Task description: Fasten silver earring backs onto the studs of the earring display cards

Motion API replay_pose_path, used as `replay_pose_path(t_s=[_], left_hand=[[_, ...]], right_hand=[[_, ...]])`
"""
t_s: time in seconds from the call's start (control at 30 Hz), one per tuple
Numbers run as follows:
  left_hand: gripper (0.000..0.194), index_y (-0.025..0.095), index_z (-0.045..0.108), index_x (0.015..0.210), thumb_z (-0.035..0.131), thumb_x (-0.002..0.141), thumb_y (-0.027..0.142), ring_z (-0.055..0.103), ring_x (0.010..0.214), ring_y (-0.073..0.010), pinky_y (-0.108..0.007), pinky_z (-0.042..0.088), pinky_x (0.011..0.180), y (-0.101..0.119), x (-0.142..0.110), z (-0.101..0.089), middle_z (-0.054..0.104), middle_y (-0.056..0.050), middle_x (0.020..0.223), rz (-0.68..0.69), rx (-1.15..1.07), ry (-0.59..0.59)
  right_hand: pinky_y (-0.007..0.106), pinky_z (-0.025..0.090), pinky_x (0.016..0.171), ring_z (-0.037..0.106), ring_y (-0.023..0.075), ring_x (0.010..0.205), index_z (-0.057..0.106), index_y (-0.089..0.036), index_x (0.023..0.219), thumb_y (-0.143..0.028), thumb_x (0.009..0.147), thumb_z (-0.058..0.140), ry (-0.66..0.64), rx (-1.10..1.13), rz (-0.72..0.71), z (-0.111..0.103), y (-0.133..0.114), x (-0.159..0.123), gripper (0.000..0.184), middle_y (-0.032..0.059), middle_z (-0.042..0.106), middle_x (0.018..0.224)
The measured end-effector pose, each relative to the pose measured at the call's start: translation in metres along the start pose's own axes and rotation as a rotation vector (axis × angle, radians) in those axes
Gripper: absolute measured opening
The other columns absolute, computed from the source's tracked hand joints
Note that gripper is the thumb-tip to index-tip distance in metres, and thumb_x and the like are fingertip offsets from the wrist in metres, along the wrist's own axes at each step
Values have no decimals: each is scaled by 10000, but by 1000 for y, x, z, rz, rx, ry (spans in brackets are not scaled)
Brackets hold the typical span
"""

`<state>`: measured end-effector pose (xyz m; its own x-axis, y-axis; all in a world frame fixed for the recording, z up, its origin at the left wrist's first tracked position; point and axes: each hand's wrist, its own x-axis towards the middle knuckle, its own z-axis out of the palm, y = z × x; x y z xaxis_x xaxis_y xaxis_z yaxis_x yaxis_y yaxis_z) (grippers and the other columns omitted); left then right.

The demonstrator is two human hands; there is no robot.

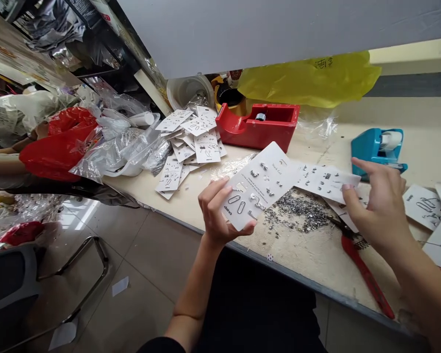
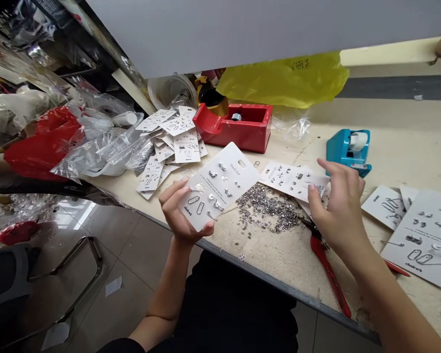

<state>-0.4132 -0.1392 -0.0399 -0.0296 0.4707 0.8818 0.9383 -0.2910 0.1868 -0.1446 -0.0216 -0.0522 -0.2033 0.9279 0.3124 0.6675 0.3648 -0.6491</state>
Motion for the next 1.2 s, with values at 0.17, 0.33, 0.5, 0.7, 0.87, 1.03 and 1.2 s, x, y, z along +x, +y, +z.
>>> replay_pose_path(t_s=[0.17, 0.33, 0.5, 0.7, 0.87, 1.03, 1.2], left_hand=[[738, 158, 517, 1372, 507, 897, 723, 588, 1096, -237, -371, 535, 998, 17, 0, 10, 596, -125, 1166, 47, -11, -23], [687, 108, 538, 1300, 529, 917, 678, 594, 1109, -230, -353, 505, 1059, 38, -1, 23, 596, -140, 1151, 82, -102, -58], [675, 110, 522, 1243, 476, 932, 708, 556, 1176, -234, -331, 472, 1075, 44, -8, 31, 569, -156, 1211, 44, -97, -171], [596, 139, 507, 1215, 489, 949, 672, 539, 1206, -232, -317, 491, 1022, 42, -16, 35, 555, -154, 1286, -2, -100, -301], [605, 148, 492, 1217, 427, 961, 692, 553, 1203, -235, -337, 505, 1014, 39, -18, 34, 577, -161, 1276, 8, -118, -358], [582, 179, 505, 1212, 199, 1022, 636, 574, 1180, -214, -359, 506, 1038, 34, -17, 29, 600, -141, 1267, 11, -152, -409], [365, 170, 559, 1128, 347, 1058, 458, 585, 1146, -213, -318, 529, 934, 26, -16, 24, 603, -140, 1237, 67, -78, -394]], right_hand=[[486, 419, 1188, 570, 243, 1316, 650, -345, 1270, -450, 890, 669, -263, 683, 204, -3, -28, -17, 395, 26, 654, 1295], [308, 594, 977, 720, 167, 1069, 746, -354, 1067, -519, 791, 798, -482, 1170, 534, -2, -56, -34, 326, -10, 761, 1121], [209, 638, 744, 759, 128, 771, 770, -261, 907, -460, 817, 802, -479, 1191, 475, 0, -46, -37, 221, 14, 792, 866], [225, 659, 727, 771, 149, 776, 764, -234, 900, -397, 854, 781, -373, 1086, 375, 3, -34, -35, 170, 22, 797, 874], [190, 649, 714, 760, 121, 766, 760, -248, 856, -379, 877, 760, -357, 1001, 294, -1, -35, -33, 132, 1, 796, 860], [181, 642, 707, 748, 106, 740, 771, -273, 883, -373, 906, 726, -346, 1033, 241, -2, -32, -33, 112, -20, 791, 848], [245, 654, 740, 756, 145, 782, 775, -291, 989, -353, 915, 715, -331, 1076, 229, -3, -26, -31, 113, -15, 796, 903]])
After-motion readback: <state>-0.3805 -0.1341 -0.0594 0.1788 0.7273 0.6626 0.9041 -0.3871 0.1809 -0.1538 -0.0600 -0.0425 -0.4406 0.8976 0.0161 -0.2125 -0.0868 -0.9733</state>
